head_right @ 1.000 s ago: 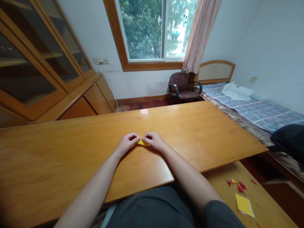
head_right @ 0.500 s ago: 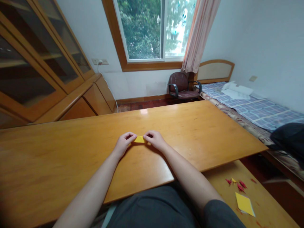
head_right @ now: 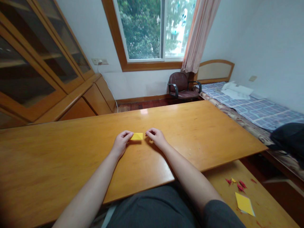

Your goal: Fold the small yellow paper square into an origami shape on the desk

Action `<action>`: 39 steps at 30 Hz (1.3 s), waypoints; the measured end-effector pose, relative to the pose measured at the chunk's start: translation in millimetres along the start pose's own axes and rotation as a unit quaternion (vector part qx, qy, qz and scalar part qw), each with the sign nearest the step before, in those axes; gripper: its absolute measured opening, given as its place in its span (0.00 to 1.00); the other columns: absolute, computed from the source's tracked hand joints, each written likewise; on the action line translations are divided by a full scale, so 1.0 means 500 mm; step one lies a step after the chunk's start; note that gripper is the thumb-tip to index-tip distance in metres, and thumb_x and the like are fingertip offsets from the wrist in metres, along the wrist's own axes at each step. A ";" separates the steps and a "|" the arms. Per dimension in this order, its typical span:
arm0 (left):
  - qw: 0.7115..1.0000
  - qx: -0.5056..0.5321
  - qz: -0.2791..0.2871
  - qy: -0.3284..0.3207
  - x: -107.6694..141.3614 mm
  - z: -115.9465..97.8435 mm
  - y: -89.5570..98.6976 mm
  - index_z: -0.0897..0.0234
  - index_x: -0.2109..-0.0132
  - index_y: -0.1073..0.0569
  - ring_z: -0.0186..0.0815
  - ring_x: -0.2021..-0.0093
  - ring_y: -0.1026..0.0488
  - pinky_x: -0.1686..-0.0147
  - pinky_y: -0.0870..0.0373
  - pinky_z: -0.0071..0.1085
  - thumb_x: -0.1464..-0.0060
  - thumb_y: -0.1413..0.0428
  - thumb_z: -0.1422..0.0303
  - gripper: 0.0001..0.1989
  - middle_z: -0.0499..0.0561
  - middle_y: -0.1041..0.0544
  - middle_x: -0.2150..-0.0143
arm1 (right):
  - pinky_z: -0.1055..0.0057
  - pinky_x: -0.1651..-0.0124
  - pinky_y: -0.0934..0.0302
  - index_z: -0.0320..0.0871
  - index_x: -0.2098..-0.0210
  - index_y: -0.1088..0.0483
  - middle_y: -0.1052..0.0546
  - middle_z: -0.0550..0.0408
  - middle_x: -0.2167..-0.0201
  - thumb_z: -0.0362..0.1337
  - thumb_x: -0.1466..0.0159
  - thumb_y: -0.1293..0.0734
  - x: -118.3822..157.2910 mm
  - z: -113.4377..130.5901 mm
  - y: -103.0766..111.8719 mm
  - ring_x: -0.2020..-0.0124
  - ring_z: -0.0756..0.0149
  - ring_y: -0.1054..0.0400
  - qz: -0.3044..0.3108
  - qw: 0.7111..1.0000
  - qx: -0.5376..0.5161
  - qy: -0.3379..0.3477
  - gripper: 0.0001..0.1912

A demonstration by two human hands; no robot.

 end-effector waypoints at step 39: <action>0.993 -0.080 0.084 0.010 0.011 -0.024 -0.030 0.66 0.69 0.25 0.34 0.69 0.31 0.66 0.36 0.28 0.53 0.40 0.58 0.13 0.48 0.25 0.71 | 0.73 0.68 0.40 0.39 0.68 0.24 0.23 0.54 0.73 0.41 0.42 0.31 0.009 0.014 -0.032 0.72 0.68 0.32 0.083 0.991 0.101 0.022 0.10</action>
Point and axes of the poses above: each hand's wrist, its own x-axis away from the middle knuckle, its own y-axis out of the back of the hand, z = x × y, the point moved 7 cm from there along -x, towards the middle knuckle
